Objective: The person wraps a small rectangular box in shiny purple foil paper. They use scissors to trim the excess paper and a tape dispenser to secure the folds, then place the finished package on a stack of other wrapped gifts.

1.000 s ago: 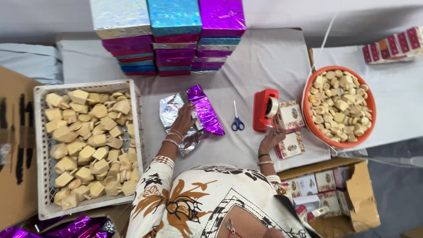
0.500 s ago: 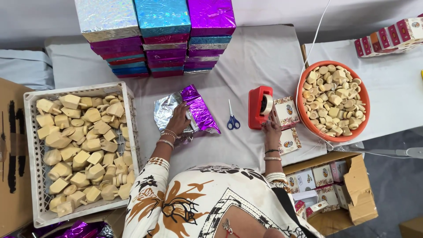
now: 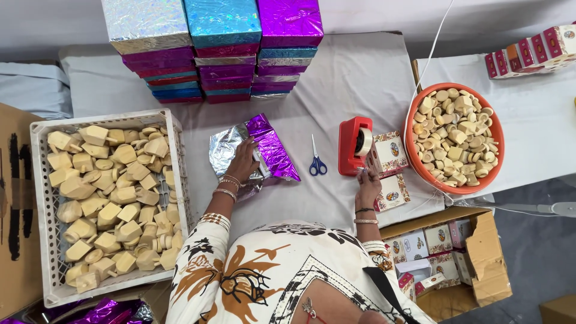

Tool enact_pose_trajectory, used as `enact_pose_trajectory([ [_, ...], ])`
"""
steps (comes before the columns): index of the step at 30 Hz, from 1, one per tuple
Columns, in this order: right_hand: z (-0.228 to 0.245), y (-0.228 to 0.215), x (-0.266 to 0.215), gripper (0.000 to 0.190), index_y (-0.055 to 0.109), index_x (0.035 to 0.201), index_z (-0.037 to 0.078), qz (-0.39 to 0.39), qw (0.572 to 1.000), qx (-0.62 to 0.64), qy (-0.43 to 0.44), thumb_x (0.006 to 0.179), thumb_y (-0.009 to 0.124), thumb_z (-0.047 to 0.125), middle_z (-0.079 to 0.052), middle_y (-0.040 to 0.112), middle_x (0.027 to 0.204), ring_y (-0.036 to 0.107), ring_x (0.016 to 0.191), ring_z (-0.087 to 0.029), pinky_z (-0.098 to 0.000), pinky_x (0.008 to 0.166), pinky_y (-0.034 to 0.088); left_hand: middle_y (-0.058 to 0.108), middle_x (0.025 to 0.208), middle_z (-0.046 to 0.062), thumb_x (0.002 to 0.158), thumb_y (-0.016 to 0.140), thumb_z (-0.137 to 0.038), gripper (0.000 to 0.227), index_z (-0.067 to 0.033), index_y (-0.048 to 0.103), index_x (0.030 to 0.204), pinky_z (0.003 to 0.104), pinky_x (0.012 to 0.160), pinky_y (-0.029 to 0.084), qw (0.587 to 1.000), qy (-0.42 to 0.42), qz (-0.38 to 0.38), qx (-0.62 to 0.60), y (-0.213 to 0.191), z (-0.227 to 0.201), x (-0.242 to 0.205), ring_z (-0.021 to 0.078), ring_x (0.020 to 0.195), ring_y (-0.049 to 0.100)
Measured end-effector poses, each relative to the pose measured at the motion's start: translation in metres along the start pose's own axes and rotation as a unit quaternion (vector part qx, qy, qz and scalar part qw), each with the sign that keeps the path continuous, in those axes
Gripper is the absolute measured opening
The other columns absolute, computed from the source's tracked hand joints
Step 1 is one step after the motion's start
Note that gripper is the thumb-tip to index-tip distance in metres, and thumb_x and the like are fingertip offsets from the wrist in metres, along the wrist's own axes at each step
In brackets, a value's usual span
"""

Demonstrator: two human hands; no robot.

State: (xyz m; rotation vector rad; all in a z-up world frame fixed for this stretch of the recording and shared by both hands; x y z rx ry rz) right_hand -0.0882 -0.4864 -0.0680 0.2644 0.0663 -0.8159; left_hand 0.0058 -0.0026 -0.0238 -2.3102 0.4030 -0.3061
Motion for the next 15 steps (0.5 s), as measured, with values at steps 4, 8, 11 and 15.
enact_pose_trajectory([
  [4, 0.006, 0.006, -0.010, 0.010, 0.065, 0.107, -0.002, -0.003, 0.998, 0.038, 0.051, 0.098, 0.066, -0.001, -0.008, 0.068, 0.098, 0.065, 0.080, -0.014, -0.0237, 0.068, 0.057, 0.030, 0.160, 0.013, 0.081, 0.074, -0.019, 0.075, -0.0064, 0.040, 0.146, 0.044, 0.118, 0.040, 1.000, -0.019, 0.008, -0.010, 0.000, -0.003, 0.000, 0.0359, 0.147, 0.030],
  [8, -0.001, 0.003, -0.009, 0.009, 0.062, 0.107, -0.001, -0.019, 0.994, 0.064, 0.086, 0.098, 0.066, -0.001, -0.008, 0.069, 0.098, 0.066, 0.080, -0.015, -0.0253, 0.071, 0.057, 0.030, 0.161, 0.013, 0.081, 0.075, -0.019, 0.072, -0.0071, 0.042, 0.144, 0.045, 0.118, 0.039, 1.000, -0.026, 0.004, -0.009, -0.002, -0.003, -0.001, 0.0359, 0.148, 0.029],
  [11, -0.008, -0.006, -0.007, 0.010, 0.059, 0.105, 0.000, -0.014, 0.994, 0.058, 0.093, 0.099, 0.066, -0.001, -0.009, 0.068, 0.097, 0.066, 0.080, -0.017, -0.0265, 0.072, 0.057, 0.029, 0.161, 0.013, 0.081, 0.076, -0.019, 0.072, -0.0084, 0.043, 0.143, 0.046, 0.119, 0.037, 0.999, -0.034, 0.010, -0.015, -0.004, -0.004, -0.001, 0.0356, 0.148, 0.029],
  [15, -0.021, -0.018, -0.001, 0.007, 0.060, 0.106, -0.001, 0.049, 0.996, 0.015, 0.071, 0.102, 0.065, 0.002, -0.008, 0.066, 0.095, 0.062, 0.078, -0.014, -0.0258, 0.073, 0.055, 0.030, 0.160, 0.013, 0.079, 0.076, -0.017, 0.073, -0.0096, 0.042, 0.144, 0.045, 0.121, 0.035, 0.998, -0.039, 0.019, -0.036, -0.009, -0.009, -0.002, 0.0356, 0.148, 0.029],
])
Point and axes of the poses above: each hand's wrist, its own x-axis towards the middle knuckle, its own y-axis out of the palm, z = x × y, the point moved 1 cm from there along x, towards the middle knuckle
